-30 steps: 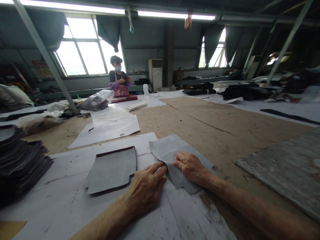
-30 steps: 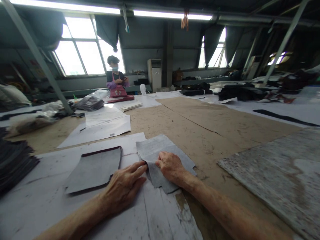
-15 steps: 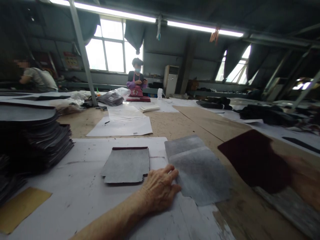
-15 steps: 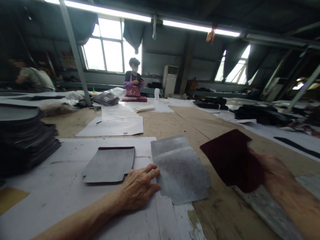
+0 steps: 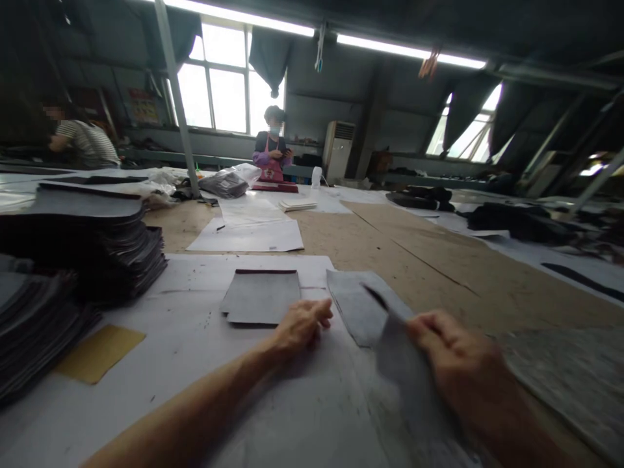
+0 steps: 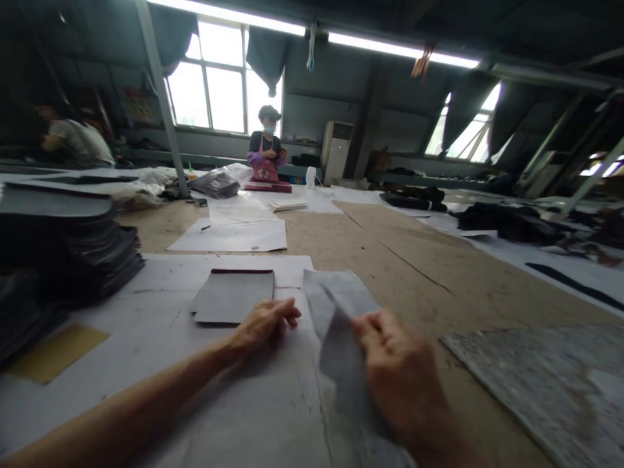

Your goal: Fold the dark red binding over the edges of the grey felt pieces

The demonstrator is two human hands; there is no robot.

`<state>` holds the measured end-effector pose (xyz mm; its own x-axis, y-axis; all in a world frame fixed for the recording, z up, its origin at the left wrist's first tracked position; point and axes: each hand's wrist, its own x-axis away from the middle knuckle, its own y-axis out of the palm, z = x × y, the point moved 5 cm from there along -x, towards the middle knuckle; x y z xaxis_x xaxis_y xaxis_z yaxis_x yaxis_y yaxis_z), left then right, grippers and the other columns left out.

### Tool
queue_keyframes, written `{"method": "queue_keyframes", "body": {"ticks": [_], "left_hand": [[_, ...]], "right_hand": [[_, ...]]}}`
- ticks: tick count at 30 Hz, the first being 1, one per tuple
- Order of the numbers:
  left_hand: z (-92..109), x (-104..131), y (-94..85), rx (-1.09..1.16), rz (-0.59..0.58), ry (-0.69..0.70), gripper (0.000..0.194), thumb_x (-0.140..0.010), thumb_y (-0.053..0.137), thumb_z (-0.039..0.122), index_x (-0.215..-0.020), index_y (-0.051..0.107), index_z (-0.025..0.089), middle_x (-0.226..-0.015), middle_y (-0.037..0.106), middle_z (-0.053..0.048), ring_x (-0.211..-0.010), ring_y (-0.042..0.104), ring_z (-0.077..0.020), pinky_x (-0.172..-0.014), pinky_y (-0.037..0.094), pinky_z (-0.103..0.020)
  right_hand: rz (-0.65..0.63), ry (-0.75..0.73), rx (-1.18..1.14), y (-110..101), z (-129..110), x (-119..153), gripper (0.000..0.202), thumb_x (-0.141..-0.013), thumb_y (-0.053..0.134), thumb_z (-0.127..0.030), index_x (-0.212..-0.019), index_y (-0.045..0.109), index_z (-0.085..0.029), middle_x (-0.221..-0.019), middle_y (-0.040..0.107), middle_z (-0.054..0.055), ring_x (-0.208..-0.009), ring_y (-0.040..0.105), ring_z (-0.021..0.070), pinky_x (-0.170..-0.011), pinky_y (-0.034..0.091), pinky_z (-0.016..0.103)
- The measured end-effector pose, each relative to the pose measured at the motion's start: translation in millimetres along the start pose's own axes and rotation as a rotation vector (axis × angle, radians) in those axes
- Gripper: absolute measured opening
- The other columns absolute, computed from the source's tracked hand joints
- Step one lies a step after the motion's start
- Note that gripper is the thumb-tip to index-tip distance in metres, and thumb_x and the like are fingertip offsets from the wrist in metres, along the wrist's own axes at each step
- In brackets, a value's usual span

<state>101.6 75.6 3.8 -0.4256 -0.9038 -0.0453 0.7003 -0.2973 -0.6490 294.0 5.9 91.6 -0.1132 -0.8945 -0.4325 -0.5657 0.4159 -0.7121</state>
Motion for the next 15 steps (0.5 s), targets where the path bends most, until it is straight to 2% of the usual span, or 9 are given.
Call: {"method": "queue_keyframes", "body": {"ticks": [2, 3, 5, 7, 9, 12, 13, 15], "left_hand": [[-7.4, 16.6, -10.4, 0.082, -0.113, -0.084, 0.074, -0.089, 0.001, 0.05, -0.1, 0.06, 0.005, -0.081, 0.063, -0.011, -0.064, 0.06, -0.0162, -0.058, 0.047, -0.027], [-10.4, 26.4, -17.5, 0.105, -0.155, -0.122, 0.073, -0.088, 0.008, 0.054, -0.096, 0.063, 0.006, -0.077, 0.063, -0.009, -0.061, 0.059, -0.0157, -0.056, 0.045, -0.025], [-15.6, 46.7, -32.9, 0.109, -0.209, -0.197, 0.059, -0.08, 0.037, 0.058, -0.084, 0.067, 0.008, -0.068, 0.062, -0.006, -0.059, 0.056, -0.0155, -0.052, 0.042, -0.023], [-19.7, 64.6, -45.2, 0.079, -0.239, -0.262, 0.039, -0.066, 0.059, 0.046, -0.076, 0.068, 0.01, -0.06, 0.06, -0.002, -0.057, 0.053, -0.0148, -0.049, 0.038, -0.022], [-22.5, 77.5, -52.2, 0.038, -0.238, -0.301, 0.025, -0.058, 0.064, 0.032, -0.074, 0.069, 0.013, -0.058, 0.058, 0.001, -0.054, 0.051, -0.0135, -0.046, 0.034, -0.021], [-24.3, 87.2, -54.4, -0.027, -0.165, -0.305, 0.021, -0.058, 0.058, 0.02, -0.075, 0.069, 0.015, -0.06, 0.059, 0.002, -0.056, 0.05, -0.0124, -0.046, 0.033, -0.02], [-24.3, 88.6, -53.7, -0.046, -0.132, -0.295, 0.022, -0.059, 0.056, 0.018, -0.077, 0.069, 0.016, -0.061, 0.059, 0.002, -0.058, 0.051, -0.0126, -0.048, 0.034, -0.02], [-23.9, 89.9, -51.9, -0.077, -0.065, -0.268, 0.026, -0.059, 0.055, 0.015, -0.081, 0.068, 0.017, -0.066, 0.061, 0.001, -0.063, 0.052, -0.0137, -0.054, 0.037, -0.022]], "right_hand": [[-0.146, -0.138, -0.111, 47.0, -29.0, 36.4, 0.025, -0.082, 0.044, -0.034, -0.062, 0.052, -0.021, -0.055, 0.057, 0.001, -0.047, 0.053, 0.0139, -0.045, 0.039, 0.025], [-0.103, -0.205, -0.15, 64.0, -42.3, 52.0, 0.025, -0.082, 0.042, -0.03, -0.06, 0.048, -0.02, -0.054, 0.055, 0.001, -0.045, 0.05, 0.0132, -0.043, 0.036, 0.024], [-0.121, -0.327, -0.216, 96.3, -65.3, 77.6, 0.021, -0.081, 0.039, -0.022, -0.061, 0.045, -0.02, -0.057, 0.054, 0.002, -0.047, 0.05, 0.013, -0.043, 0.035, 0.024], [-0.157, -0.421, -0.269, 117.3, -82.6, 94.2, 0.017, -0.078, 0.037, -0.015, -0.063, 0.045, -0.019, -0.058, 0.053, 0.003, -0.048, 0.051, 0.0132, -0.045, 0.035, 0.024], [-0.23, -0.497, -0.333, 126.5, -94.6, 102.3, 0.015, -0.074, 0.038, -0.011, -0.065, 0.047, -0.017, -0.059, 0.053, 0.004, -0.05, 0.051, 0.0132, -0.047, 0.037, 0.024], [-0.374, -0.542, -0.411, 123.8, -99.6, 96.9, 0.013, -0.073, 0.043, -0.008, -0.067, 0.051, -0.016, -0.064, 0.055, 0.004, -0.055, 0.053, 0.0125, -0.05, 0.04, 0.022], [-0.396, -0.547, -0.405, 119.9, -97.4, 89.8, 0.013, -0.074, 0.045, -0.007, -0.069, 0.053, -0.016, -0.067, 0.057, 0.004, -0.06, 0.054, 0.0128, -0.053, 0.042, 0.022], [-0.355, -0.566, -0.324, 110.1, -88.7, 69.0, 0.014, -0.076, 0.047, -0.007, -0.077, 0.058, -0.015, -0.077, 0.06, 0.005, -0.072, 0.056, 0.0153, -0.063, 0.045, 0.025]]}}
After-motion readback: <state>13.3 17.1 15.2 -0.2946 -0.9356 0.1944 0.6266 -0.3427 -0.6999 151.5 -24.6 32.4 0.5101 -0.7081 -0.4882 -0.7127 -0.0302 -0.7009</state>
